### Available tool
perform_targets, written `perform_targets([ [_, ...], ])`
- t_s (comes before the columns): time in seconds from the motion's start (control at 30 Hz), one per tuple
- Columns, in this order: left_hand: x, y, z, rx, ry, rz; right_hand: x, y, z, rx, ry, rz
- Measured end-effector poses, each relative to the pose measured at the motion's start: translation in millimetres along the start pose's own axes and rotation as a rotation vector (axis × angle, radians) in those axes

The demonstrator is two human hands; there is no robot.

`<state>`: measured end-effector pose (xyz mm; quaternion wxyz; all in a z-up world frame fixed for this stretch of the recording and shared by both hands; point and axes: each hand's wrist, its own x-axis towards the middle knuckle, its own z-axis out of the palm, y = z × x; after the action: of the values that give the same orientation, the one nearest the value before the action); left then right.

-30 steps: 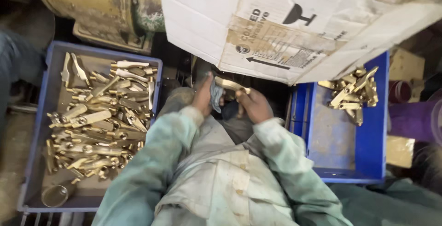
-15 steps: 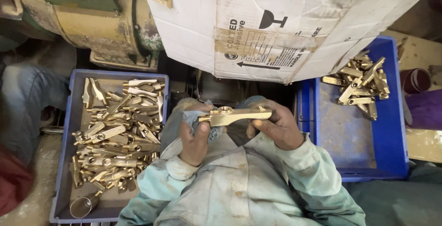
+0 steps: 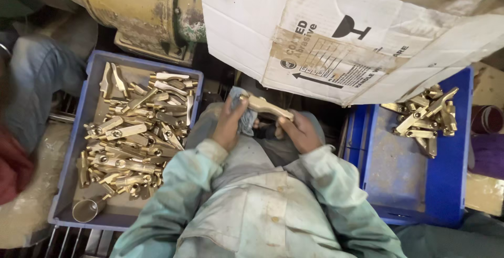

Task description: The person cleans metallic components using a cloth while sitting in a workspace, picking items from a bin and placing them into another after wiping.

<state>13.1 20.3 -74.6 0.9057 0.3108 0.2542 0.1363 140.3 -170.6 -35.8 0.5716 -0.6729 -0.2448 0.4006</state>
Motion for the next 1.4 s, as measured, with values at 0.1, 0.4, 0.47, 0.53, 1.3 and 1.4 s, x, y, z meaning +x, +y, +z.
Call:
perform_targets([
  [0.1,45.5,-25.2,-27.6,-0.037,0.094,-0.106,44.1,54.4,-2.4,-0.039,0.042,0.058],
  [0.4,121.0,-77.7,-83.3,-0.022,0.301,-0.145,133.8,150.8,-10.1,0.23,0.134,0.58],
  [0.47,126.6,-78.8,-85.1,0.01,0.322,-0.132,139.0,155.1,-7.4,0.218,0.183,0.538],
  [0.53,124.5,-82.5,-81.9,0.008,0.304,-0.114,134.7,155.3,-8.9,0.217,0.195,0.533],
  [1.3,-45.0,78.6,-242.5,0.2,0.561,0.607,-76.2,37.5,-162.5,0.199,0.73,-0.025],
  [1.4,-56.4,70.9,-268.5,-0.04,1.013,0.327,-87.4,63.2,-200.0,0.246,0.913,-0.096],
])
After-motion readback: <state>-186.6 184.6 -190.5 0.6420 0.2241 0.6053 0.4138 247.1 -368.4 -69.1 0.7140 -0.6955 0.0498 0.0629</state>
